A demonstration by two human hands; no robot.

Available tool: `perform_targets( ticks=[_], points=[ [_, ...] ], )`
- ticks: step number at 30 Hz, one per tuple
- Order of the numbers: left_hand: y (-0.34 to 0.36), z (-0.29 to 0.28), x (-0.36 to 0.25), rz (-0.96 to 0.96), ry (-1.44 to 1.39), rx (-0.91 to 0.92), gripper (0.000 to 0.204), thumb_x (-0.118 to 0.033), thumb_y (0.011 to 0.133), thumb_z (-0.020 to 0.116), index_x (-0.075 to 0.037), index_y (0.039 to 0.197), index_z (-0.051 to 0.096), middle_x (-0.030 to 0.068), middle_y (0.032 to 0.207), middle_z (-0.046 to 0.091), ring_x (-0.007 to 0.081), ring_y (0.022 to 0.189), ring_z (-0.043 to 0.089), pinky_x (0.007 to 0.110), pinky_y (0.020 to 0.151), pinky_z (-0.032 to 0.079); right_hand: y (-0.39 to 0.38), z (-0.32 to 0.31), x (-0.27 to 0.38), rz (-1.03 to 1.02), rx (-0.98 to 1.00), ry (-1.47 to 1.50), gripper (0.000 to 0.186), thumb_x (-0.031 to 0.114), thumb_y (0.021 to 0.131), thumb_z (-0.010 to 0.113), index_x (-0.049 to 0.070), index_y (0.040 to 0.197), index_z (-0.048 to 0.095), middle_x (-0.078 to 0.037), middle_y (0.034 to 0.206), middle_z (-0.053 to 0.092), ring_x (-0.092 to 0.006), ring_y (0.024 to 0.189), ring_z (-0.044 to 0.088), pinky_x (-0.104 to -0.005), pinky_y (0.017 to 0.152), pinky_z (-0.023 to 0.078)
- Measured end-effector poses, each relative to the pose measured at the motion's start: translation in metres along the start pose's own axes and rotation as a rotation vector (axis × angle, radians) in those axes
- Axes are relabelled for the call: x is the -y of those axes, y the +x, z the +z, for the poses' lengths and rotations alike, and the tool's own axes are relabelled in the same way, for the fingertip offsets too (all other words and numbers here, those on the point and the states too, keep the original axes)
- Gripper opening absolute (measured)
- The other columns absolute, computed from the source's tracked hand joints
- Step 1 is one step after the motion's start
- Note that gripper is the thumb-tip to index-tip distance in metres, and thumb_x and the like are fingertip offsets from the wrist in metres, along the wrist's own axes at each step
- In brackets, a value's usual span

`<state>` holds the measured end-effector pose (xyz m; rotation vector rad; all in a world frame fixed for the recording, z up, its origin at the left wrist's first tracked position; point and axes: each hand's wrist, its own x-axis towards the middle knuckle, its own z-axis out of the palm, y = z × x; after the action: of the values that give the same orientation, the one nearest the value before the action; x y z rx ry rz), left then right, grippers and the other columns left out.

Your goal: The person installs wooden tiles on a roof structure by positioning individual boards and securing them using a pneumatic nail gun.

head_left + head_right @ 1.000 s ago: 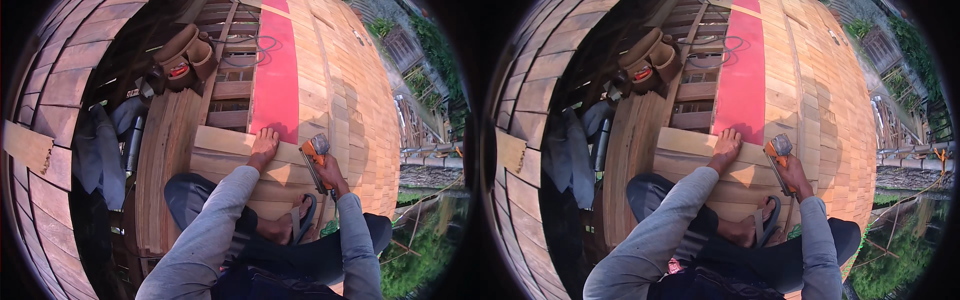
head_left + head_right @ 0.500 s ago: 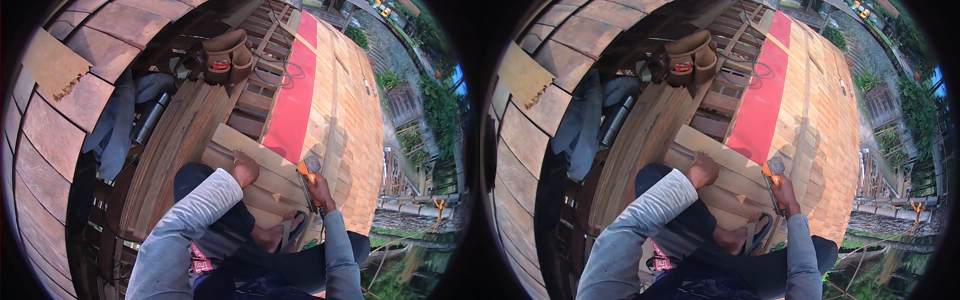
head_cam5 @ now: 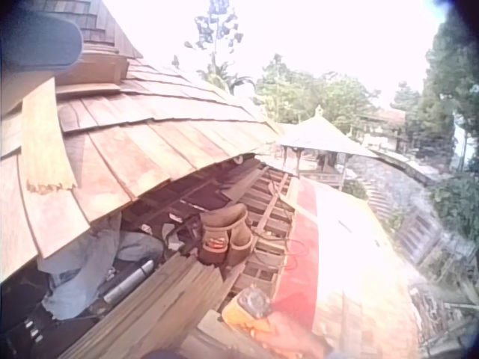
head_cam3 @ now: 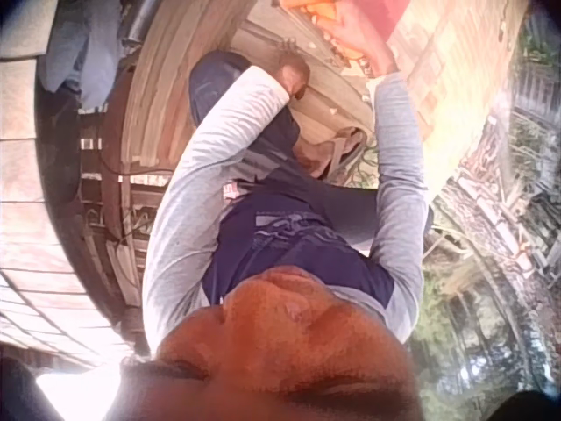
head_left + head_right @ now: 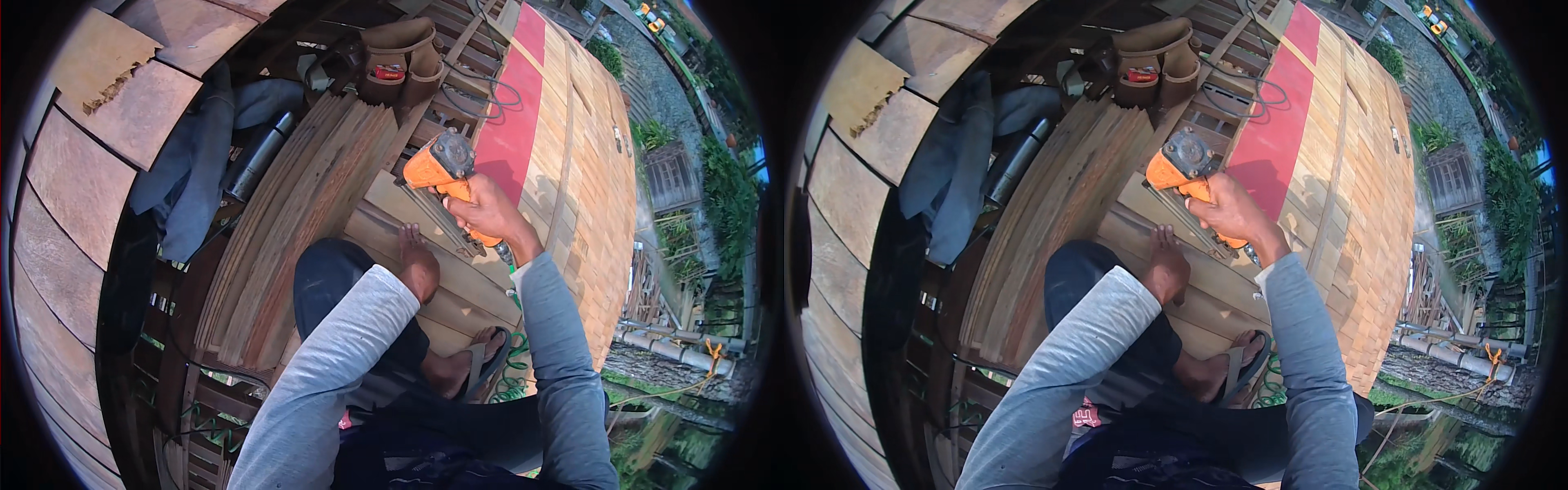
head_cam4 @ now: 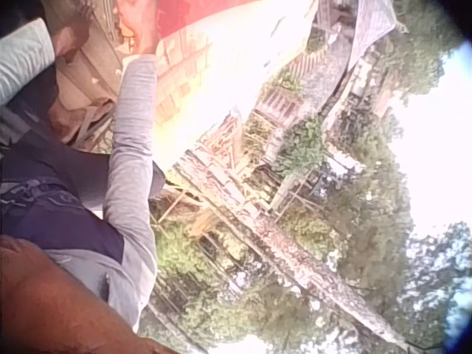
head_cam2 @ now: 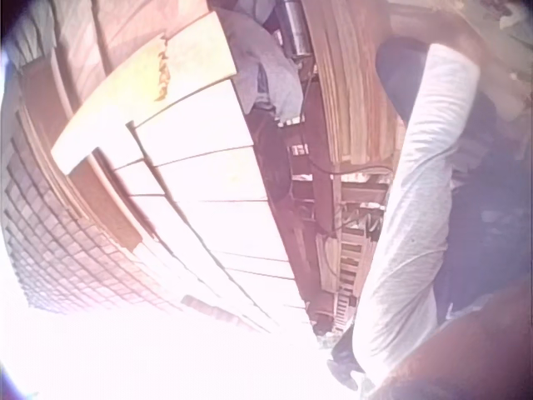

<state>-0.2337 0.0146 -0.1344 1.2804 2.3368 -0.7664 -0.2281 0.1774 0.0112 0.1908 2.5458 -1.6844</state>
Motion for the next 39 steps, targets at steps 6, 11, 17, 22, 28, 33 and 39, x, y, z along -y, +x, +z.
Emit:
perform_targets(
  ticks=[6, 11, 17, 22, 28, 33, 39],
  points=[
    [-0.045, 0.007, -0.16, 0.597, -0.629, 0.422, 0.064, -0.053, 0.092, 0.073, -0.02, 0.146, 0.063, 0.0119, 0.154, 0.058, 0.0289, 0.138, 0.057, 0.048, 0.113, 0.046, 0.016, 0.01, -0.069, 0.18, -0.017, -0.144, 0.03, 0.019, 0.092, 0.069, -0.003, 0.113, 0.068, -0.011, 0.073, 0.065, -0.0197, 0.063, 0.066, -0.0409, 0.067, 0.054],
    [-0.045, 0.126, -0.257, 0.412, -1.464, -0.383, 0.062, -0.044, 0.105, 0.057, -0.018, 0.161, 0.048, 0.0231, 0.164, 0.041, 0.0391, 0.154, 0.036, 0.051, 0.129, 0.025, 0.051, 0.072, -0.053, -0.147, -0.069, -0.163, 0.029, 0.015, 0.092, 0.067, -0.001, 0.116, 0.067, -0.021, 0.077, 0.068, -0.0331, 0.073, 0.072, -0.0447, 0.069, 0.054],
    [-0.047, -0.006, -0.167, 1.098, -0.405, 0.686, 0.066, -0.041, 0.094, 0.073, -0.015, 0.153, 0.057, 0.0188, 0.155, 0.052, 0.0344, 0.144, 0.048, 0.048, 0.121, 0.035, 0.004, 0.024, -0.022, -0.052, -0.158, -0.118, 0.028, 0.014, 0.094, 0.067, 0.001, 0.119, 0.067, -0.018, 0.074, 0.065, -0.0312, 0.064, 0.065, -0.0434, 0.067, 0.053],
    [-0.07, -0.018, -0.162, 1.214, -0.259, 0.871, 0.07, -0.039, 0.085, 0.086, -0.012, 0.146, 0.064, 0.0152, 0.147, 0.062, 0.0304, 0.136, 0.057, 0.047, 0.114, 0.043, 0.009, 0.041, -0.028, 0.022, -0.046, -0.212, 0.025, 0.005, 0.091, 0.068, 0.004, 0.116, 0.07, -0.013, 0.079, 0.063, -0.0215, 0.068, 0.056, -0.0379, 0.072, 0.053],
    [-0.072, -0.06, -0.122, 1.252, -0.215, 0.851, 0.061, -0.038, 0.087, 0.086, -0.008, 0.138, 0.07, 0.015, 0.136, 0.07, 0.0302, 0.127, 0.066, 0.047, 0.106, 0.05, 0.015, 0.058, -0.06, 0.072, -0.082, -0.211, 0.021, 0.009, 0.086, 0.069, -0.001, 0.105, 0.067, -0.025, 0.078, 0.067, -0.0417, 0.072, 0.069, -0.0469, 0.07, 0.055],
    [-0.067, -0.061, -0.12, 1.339, -0.123, 0.843, 0.051, -0.036, 0.093, 0.08, -0.007, 0.135, 0.071, 0.0122, 0.126, 0.074, 0.0294, 0.116, 0.072, 0.047, 0.098, 0.054, 0.026, 0.06, -0.051, 0.035, -0.119, -0.129, 0.021, 0.01, 0.087, 0.068, -0.002, 0.104, 0.067, -0.025, 0.078, 0.067, -0.0375, 0.069, 0.069, -0.0456, 0.068, 0.054],
    [-0.073, -0.032, -0.146, 0.991, -0.235, 0.965, 0.046, -0.033, 0.093, 0.081, -0.01, 0.133, 0.07, 0.0113, 0.118, 0.075, 0.0246, 0.108, 0.073, 0.041, 0.093, 0.056, 0.026, 0.061, -0.046, 0.054, -0.079, -0.155, 0.024, 0.011, 0.088, 0.068, -0.001, 0.108, 0.066, -0.026, 0.084, 0.069, -0.0411, 0.075, 0.07, -0.0465, 0.072, 0.054]
  ],
)
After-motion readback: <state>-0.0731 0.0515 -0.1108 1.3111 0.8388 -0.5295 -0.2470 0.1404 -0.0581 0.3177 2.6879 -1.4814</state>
